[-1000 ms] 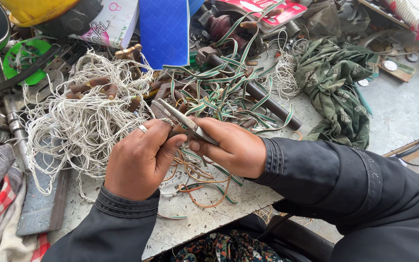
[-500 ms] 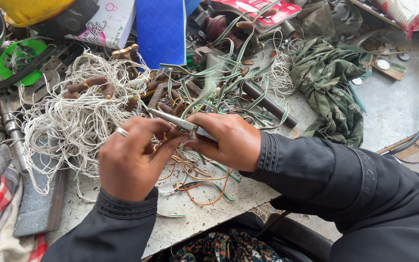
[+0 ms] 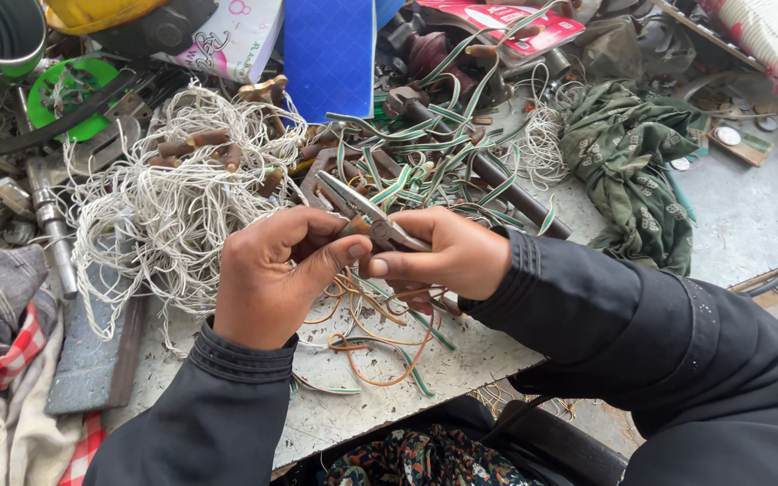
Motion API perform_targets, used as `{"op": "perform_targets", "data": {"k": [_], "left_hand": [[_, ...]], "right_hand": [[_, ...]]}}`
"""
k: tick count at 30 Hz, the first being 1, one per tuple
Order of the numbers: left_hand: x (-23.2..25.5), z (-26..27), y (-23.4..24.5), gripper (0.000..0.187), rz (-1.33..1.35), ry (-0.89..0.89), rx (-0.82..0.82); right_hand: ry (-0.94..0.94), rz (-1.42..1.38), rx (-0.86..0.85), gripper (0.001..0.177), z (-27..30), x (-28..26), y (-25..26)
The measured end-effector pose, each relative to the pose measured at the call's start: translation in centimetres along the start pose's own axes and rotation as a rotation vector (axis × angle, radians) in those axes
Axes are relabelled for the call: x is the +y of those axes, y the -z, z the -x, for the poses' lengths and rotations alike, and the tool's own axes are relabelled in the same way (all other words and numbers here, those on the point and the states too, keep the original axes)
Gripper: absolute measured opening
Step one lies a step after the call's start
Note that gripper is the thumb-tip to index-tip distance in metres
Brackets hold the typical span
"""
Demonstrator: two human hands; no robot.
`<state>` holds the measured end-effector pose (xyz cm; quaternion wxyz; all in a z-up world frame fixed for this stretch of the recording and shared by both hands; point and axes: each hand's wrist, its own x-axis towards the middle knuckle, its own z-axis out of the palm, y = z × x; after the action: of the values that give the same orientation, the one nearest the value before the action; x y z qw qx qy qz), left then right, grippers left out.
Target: The person uses pliers to strip the insulation from multiple short pieces of electrical wire. They repeatedly pick up a wire, grip it with the pliers, and pull the insulation off to expose the copper conductor, then place the stripped wire on the table.
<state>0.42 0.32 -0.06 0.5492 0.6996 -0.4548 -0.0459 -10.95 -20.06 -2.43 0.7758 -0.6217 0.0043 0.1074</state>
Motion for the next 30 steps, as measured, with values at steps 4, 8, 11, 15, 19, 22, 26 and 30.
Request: {"op": "perform_targets", "data": {"k": [4, 8, 11, 15, 19, 22, 26, 30], "left_hand": [[0.0, 0.0, -0.2, 0.020, -0.044, 0.005, -0.014], [0.2, -0.1, -0.4, 0.026, -0.484, -0.234, 0.095], [0.2, -0.1, -0.2, 0.031, -0.652, -0.346, 0.156], [-0.1, 0.2, -0.1, 0.027, -0.815, -0.426, 0.096], [-0.3, 0.1, -0.7, 0.023, -0.703, -0.485, 0.069], [-0.1, 0.3, -1.2, 0.020, -0.426, -0.346, 0.017], [-0.3, 1.3, -1.8, 0.030, 0.223, 0.105, -0.116], [-1.0, 2.1, -1.8, 0.044, 0.919, 0.389, -0.320]], "right_hand": [[0.020, -0.091, -0.014, 0.033, -0.4, 0.4, 0.1], [0.036, 0.251, 0.159, 0.033, -0.6, 0.2, 0.0], [0.045, 0.294, 0.165, 0.033, -0.4, 0.0, -0.1], [0.254, 0.604, 0.224, 0.032, -0.4, 0.1, -0.1], [0.256, 0.931, 0.319, 0.026, 0.2, -0.3, -0.4], [0.534, 1.018, 0.277, 0.026, 0.8, -0.9, -0.8], [0.639, 1.170, 0.343, 0.031, 0.9, -1.2, -0.8], [0.752, 1.292, 0.294, 0.038, 1.2, -1.5, -0.4]]}}
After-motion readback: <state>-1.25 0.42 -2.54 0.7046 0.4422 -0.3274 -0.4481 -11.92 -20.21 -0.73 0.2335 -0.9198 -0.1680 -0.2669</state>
